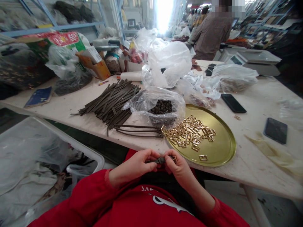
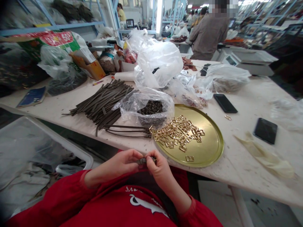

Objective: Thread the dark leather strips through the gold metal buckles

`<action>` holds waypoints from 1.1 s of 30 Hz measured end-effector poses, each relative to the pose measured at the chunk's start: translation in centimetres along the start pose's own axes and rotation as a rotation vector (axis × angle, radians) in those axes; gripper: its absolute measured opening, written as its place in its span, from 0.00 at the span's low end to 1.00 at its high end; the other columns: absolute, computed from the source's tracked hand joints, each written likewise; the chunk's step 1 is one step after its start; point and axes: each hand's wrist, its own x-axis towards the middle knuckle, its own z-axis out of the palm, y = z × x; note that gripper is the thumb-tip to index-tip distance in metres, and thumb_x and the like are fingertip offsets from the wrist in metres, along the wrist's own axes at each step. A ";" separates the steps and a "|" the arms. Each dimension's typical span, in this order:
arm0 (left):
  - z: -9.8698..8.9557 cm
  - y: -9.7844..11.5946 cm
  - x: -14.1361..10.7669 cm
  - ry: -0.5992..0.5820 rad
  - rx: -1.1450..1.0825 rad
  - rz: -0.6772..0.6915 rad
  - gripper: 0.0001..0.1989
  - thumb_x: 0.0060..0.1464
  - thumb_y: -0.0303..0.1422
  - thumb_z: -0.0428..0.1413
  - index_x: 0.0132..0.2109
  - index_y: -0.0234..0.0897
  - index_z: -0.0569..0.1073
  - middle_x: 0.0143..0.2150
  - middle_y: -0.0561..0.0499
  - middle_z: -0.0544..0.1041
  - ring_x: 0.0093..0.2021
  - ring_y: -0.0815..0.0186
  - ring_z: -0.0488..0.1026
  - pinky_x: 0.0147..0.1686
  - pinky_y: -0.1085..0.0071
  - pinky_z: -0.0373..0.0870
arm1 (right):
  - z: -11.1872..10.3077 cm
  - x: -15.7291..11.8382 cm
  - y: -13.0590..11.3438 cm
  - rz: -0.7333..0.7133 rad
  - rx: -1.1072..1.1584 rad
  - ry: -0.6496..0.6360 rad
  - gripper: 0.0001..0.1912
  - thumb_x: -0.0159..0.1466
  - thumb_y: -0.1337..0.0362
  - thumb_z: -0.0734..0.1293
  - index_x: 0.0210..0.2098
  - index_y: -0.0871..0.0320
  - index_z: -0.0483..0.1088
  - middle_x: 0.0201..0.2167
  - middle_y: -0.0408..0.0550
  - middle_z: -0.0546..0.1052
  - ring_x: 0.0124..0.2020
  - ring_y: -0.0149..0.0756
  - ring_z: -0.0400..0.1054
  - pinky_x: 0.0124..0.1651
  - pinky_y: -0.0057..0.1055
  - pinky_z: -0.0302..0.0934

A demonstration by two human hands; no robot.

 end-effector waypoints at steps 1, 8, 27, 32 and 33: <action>0.0 0.0 0.1 0.003 -0.014 -0.017 0.12 0.48 0.30 0.55 0.42 0.33 0.68 0.39 0.48 0.76 0.38 0.66 0.72 0.38 0.70 0.68 | 0.1 0.0 0.2 0.026 0.050 -0.001 0.10 0.59 0.56 0.61 0.28 0.56 0.61 0.12 0.34 0.60 0.14 0.25 0.52 0.19 0.24 0.46; 0.6 -0.5 0.6 0.066 -0.017 -0.018 0.10 0.47 0.30 0.57 0.39 0.33 0.69 0.32 0.53 0.74 0.31 0.70 0.70 0.30 0.75 0.64 | 0.5 -0.5 0.0 0.155 0.367 -0.037 0.14 0.56 0.54 0.66 0.26 0.57 0.60 0.13 0.33 0.61 0.14 0.23 0.52 0.19 0.22 0.46; 1.4 -0.6 0.1 0.124 0.287 -0.050 0.09 0.45 0.30 0.56 0.38 0.34 0.72 0.33 0.51 0.77 0.33 0.66 0.72 0.32 0.73 0.67 | -1.2 -1.6 -0.1 -0.223 -0.429 -0.053 0.02 0.57 0.67 0.61 0.28 0.55 0.63 0.23 0.41 0.68 0.25 0.33 0.62 0.29 0.29 0.54; 1.3 0.6 -0.5 0.046 0.348 -0.049 0.09 0.47 0.32 0.55 0.38 0.34 0.72 0.32 0.52 0.77 0.32 0.66 0.72 0.32 0.74 0.67 | -1.3 -2.3 0.4 -0.242 -0.400 -0.119 0.07 0.64 0.65 0.55 0.39 0.55 0.62 0.30 0.45 0.72 0.31 0.35 0.65 0.34 0.30 0.57; 1.4 0.8 -0.6 0.043 0.374 -0.046 0.09 0.47 0.31 0.54 0.37 0.34 0.72 0.32 0.52 0.77 0.32 0.66 0.72 0.32 0.74 0.66 | -1.2 -2.4 0.3 -0.249 -0.401 -0.124 0.08 0.64 0.65 0.55 0.41 0.55 0.62 0.33 0.47 0.72 0.33 0.36 0.67 0.35 0.31 0.58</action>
